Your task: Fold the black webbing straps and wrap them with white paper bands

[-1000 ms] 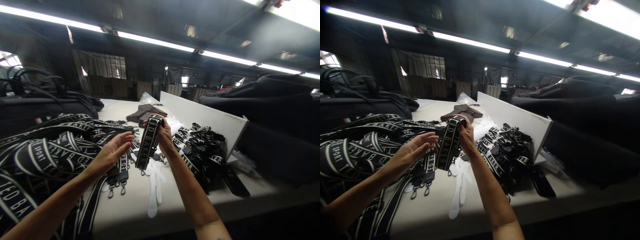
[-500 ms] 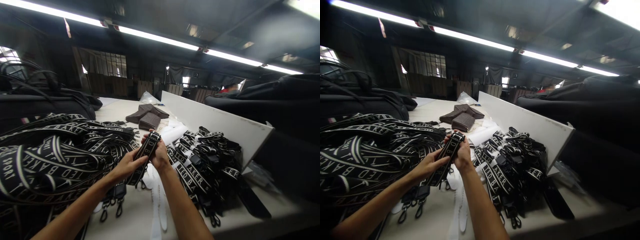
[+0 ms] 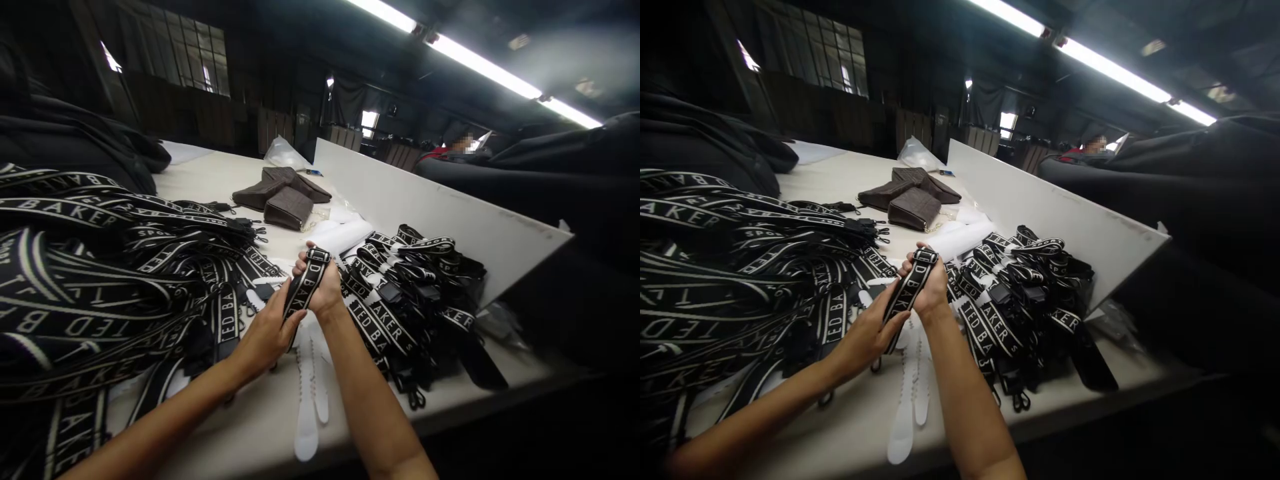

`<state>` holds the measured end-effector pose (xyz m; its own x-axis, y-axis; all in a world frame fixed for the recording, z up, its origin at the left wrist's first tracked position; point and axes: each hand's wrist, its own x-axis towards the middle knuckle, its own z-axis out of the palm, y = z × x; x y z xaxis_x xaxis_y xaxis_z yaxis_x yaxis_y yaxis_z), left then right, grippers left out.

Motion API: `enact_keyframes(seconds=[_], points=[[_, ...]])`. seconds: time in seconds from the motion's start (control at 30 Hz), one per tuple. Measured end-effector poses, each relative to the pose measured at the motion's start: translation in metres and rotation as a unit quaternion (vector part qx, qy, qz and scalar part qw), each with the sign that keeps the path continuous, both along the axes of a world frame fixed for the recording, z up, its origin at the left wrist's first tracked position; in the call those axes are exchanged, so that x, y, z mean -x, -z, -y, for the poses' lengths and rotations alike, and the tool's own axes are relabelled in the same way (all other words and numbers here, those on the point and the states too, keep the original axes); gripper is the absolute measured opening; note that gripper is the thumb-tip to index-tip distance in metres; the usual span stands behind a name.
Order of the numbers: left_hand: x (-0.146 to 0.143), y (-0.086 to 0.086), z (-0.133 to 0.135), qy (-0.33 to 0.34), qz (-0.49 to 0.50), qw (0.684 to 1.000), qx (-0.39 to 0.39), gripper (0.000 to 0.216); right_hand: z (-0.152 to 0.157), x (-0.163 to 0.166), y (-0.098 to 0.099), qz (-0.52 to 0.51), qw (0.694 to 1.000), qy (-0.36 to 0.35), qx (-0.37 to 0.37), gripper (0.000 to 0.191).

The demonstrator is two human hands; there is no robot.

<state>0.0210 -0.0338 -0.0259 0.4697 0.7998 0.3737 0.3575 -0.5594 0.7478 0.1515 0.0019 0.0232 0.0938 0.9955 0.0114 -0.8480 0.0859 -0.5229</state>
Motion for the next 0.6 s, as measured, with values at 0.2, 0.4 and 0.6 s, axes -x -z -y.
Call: enact_keyframes(seconds=[0.2, 0.4, 0.6], points=[[0.003, -0.015, -0.017, 0.029, 0.064, 0.99, 0.124, 0.047, -0.009, -0.014, 0.006, -0.042, 0.998, 0.03, 0.045, 0.023], [0.022, -0.026, -0.019, 0.017, 0.112, 0.97, 0.214, 0.045, 0.007, 0.012, 0.0, 0.052, 0.998, -0.009, -0.031, 0.031], [0.027, -0.028, -0.023, -0.001, 0.121, 0.978, 0.171, 0.039, 0.012, 0.028, 0.006, 0.152, 0.986, 0.039, -0.057, 0.024]])
